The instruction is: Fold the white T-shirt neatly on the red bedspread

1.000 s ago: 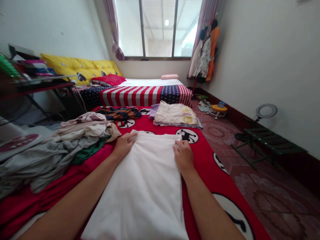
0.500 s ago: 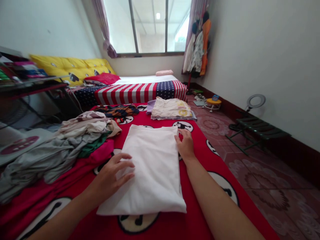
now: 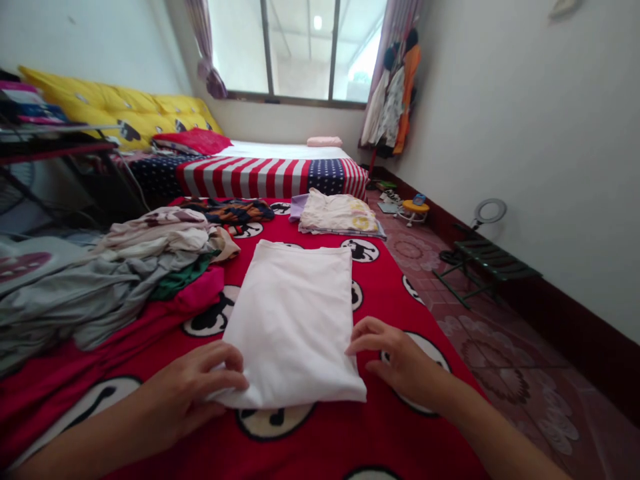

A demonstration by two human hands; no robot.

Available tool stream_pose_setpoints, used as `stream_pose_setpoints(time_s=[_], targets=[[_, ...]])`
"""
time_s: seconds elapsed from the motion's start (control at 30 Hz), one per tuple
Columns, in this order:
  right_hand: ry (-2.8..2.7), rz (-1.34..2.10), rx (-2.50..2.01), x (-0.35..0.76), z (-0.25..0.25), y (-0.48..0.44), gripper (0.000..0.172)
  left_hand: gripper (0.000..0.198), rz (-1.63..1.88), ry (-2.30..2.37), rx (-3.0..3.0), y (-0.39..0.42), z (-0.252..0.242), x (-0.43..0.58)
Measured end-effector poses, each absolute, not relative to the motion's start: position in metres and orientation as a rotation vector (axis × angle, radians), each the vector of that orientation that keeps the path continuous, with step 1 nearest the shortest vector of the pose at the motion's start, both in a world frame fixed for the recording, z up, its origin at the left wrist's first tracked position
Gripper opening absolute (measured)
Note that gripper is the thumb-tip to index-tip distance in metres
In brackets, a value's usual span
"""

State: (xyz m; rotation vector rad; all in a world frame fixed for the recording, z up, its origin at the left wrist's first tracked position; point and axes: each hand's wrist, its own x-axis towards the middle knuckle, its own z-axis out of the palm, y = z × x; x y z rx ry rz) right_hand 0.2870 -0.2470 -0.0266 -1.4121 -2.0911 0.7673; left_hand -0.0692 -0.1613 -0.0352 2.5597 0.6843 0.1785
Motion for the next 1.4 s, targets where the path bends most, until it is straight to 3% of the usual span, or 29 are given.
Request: stream_pose_setpoints(time_s=[0.37,0.57,0.73,0.8,0.9,1.07,1.23,1.4], targets=[[-2.167,0.483,-1.33,0.285,-0.033,-0.252,0.02,0.044,0.146,0.63,2.642,-0.162,-0.016,-0.063],[-2.253,0.411,-1.418,0.28,-0.048,-0.268,0.027,0.046,-0.001,0.678,2.62,-0.169,-0.012,-0.061],[-2.254,0.395,-1.448,0.263,-0.033,-0.273,0.024,0.015,-0.187,0.728,2.736,-0.169,0.016,-0.035],[-2.174,0.359,-1.416,0.253,-0.026,-0.268,0.022,0.025,-0.12,0.814,2.815,-0.161,0.021,-0.01],[-2.04,0.254,-1.419,0.242,-0.028,-0.257,0.021,0.032,0.26,0.936,2.808,-0.136,0.006,0.032],[-2.371,0.189,-1.561,0.254,-0.052,-0.239,0.061,0.065,0.446,1.242,2.737,-0.091,-0.054,0.062],[-2.228,0.076,-1.661,0.239,-0.029,-0.206,0.051,0.068,0.488,1.268,2.741,-0.084,-0.08,0.06],[-2.292,0.125,-1.52,0.199,-0.029,-0.139,0.068,0.064,0.431,1.279,2.746,-0.082,-0.078,0.056]])
